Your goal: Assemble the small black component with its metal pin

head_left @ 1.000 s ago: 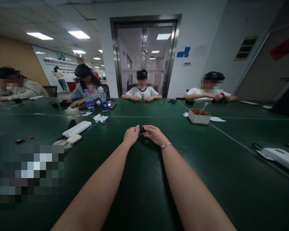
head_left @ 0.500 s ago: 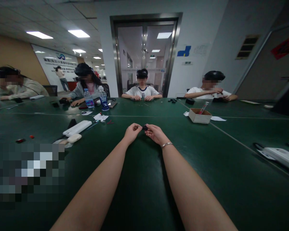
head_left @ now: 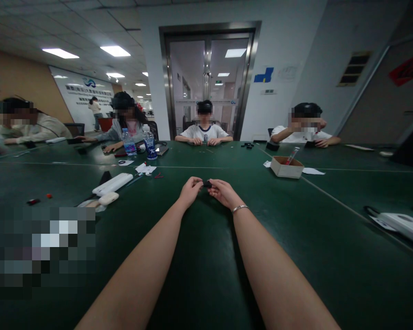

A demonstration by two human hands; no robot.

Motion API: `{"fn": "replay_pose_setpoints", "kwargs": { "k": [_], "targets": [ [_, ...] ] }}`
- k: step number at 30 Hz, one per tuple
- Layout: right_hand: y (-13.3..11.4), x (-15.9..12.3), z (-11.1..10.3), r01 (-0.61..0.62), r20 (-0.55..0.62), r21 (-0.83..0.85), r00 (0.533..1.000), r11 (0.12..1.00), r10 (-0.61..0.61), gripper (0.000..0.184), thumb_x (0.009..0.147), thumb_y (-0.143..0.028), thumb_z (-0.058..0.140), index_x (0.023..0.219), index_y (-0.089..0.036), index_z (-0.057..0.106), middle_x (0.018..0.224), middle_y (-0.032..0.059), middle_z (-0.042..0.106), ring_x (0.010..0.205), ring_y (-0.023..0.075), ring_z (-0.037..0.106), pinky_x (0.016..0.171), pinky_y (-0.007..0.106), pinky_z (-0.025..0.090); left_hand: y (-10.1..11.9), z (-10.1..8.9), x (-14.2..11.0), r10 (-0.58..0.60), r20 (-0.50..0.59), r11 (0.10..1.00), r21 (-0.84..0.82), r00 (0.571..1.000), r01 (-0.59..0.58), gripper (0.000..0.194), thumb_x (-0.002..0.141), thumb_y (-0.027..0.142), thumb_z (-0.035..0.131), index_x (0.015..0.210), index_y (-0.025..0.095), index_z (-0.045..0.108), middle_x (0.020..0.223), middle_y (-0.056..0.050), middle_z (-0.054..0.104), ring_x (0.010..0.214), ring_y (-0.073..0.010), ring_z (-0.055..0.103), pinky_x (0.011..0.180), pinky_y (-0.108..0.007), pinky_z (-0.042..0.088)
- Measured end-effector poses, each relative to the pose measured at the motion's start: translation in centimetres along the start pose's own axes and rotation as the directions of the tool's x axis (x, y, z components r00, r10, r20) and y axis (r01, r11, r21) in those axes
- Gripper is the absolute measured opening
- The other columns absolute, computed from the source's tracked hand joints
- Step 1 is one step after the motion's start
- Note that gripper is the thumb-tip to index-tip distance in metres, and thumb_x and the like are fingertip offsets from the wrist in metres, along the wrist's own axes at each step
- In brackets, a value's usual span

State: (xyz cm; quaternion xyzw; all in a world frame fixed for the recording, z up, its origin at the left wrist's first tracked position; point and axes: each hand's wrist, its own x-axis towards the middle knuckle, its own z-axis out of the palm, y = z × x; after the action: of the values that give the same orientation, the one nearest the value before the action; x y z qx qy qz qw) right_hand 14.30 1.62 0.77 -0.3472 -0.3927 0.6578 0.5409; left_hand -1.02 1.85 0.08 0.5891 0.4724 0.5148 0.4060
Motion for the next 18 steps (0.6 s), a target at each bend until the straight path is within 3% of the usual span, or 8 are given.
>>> {"fn": "replay_pose_setpoints", "kwargs": {
  "k": [11,15,18],
  "targets": [
    [-0.05,-0.08,0.11,-0.003,-0.011,0.001,1.000,1.000,0.003,0.010,0.078,-0.015,0.072,0.075,-0.013,0.063,0.064,0.0037,0.063,0.053,0.0108,0.061,0.049,0.017,0.051,-0.24,0.09,0.32,-0.018,0.023,1.000,-0.013,1.000,0.018,0.024,0.083,0.035,0.047,0.090,0.016,0.060,0.065,0.000,0.057,0.056,-0.0104,0.050,0.053,-0.022,0.038],
    [-0.06,-0.11,0.12,-0.004,-0.007,-0.003,1.000,1.000,0.004,0.011,0.078,-0.015,0.073,0.076,-0.012,0.062,0.066,0.0043,0.063,0.053,0.0108,0.061,0.048,0.017,0.052,-0.58,0.03,0.52,-0.004,0.003,1.000,0.002,1.000,0.004,0.020,0.078,0.027,0.052,0.093,0.017,0.061,0.069,0.000,0.059,0.058,-0.0102,0.051,0.055,-0.022,0.039],
    [-0.11,-0.14,0.13,-0.007,-0.006,0.002,1.000,1.000,0.007,0.010,0.079,-0.015,0.072,0.076,-0.013,0.062,0.065,0.0038,0.062,0.053,0.0109,0.061,0.048,0.017,0.052,-0.71,-0.01,0.57,-0.002,0.017,1.000,-0.022,1.000,0.002,0.022,0.082,0.032,0.047,0.091,0.017,0.061,0.065,0.000,0.057,0.057,-0.0108,0.051,0.055,-0.023,0.039]
  ]
}}
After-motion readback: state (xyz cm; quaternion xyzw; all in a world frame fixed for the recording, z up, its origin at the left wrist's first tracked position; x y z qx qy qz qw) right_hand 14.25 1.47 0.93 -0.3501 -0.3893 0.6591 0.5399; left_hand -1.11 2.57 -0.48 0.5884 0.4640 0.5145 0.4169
